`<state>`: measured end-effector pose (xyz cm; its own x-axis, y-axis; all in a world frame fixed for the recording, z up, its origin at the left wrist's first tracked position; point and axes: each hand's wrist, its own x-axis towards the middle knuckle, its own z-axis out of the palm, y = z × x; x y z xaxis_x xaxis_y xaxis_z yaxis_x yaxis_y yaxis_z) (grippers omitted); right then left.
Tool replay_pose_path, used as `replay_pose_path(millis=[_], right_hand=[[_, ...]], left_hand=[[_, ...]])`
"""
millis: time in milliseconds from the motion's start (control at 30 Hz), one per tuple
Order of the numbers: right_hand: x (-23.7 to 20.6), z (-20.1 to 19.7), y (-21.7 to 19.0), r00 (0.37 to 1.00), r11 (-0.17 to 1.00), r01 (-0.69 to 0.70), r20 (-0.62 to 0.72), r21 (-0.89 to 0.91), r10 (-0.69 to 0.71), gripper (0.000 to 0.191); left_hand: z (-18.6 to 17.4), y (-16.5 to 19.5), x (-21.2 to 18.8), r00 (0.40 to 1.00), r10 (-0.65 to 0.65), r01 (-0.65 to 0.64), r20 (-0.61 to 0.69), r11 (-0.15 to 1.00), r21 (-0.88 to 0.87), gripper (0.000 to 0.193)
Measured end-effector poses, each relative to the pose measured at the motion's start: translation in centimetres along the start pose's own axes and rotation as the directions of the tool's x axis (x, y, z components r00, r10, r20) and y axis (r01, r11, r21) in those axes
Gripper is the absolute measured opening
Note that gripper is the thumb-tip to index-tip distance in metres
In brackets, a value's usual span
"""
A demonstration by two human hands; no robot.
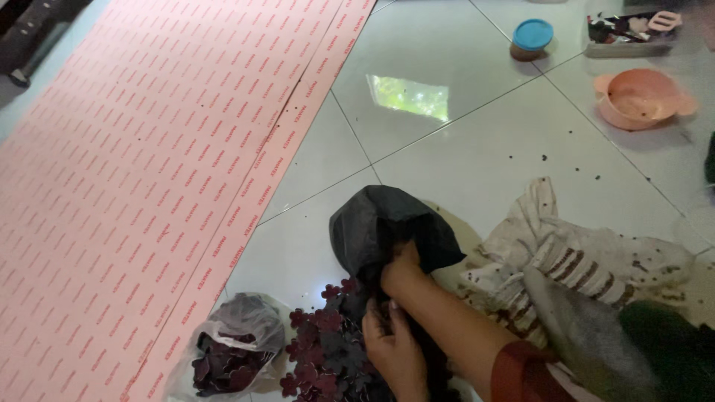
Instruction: The person sits on the floor and uses a green hand press cutter to punch flower shapes from dark fabric pieces. They place a piece of fabric under the press, press the handle down to cut a flower shape, then set the cut flower onto a growing pile beside them, repeating the cycle.
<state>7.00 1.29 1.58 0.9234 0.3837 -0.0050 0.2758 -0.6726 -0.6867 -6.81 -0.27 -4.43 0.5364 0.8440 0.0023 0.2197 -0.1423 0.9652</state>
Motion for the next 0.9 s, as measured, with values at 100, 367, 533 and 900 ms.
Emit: replay_pose_path(millis=[100, 367, 533, 900], right_hand=[[-0.7, 0.8, 0.6, 0.998, 0.989, -0.040, -0.040, 0.141, 0.046, 0.012], [-1.6, 2.0, 3.0, 0.992, 0.933, -0.061, -0.080, 0.355, 0.095, 0.011], [-2.4, 1.5, 3.9, 0.995, 0.957, 0.080, -0.076, 0.277, -0.061, 0.010], [-2.4, -5.2, 1.7, 0.961, 0.944, 0.075, 0.275, -0.321, 0.017, 0.037]], left_hand=[[-0.4, -0.1, -0.2, 0.999, -0.031, 0.031, 0.009, 0.999, -0.010, 0.043], [-0.3, -1.4, -0.2, 0.999, -0.035, 0.037, 0.033, 0.997, -0.061, 0.039], [-0.2, -1.7, -0.3, 0.987, -0.053, 0.093, 0.151, 0.958, -0.272, 0.037], [-2.0, 1.1, -0.5, 0.994, -0.079, 0.087, 0.081, 0.991, -0.104, 0.039]])
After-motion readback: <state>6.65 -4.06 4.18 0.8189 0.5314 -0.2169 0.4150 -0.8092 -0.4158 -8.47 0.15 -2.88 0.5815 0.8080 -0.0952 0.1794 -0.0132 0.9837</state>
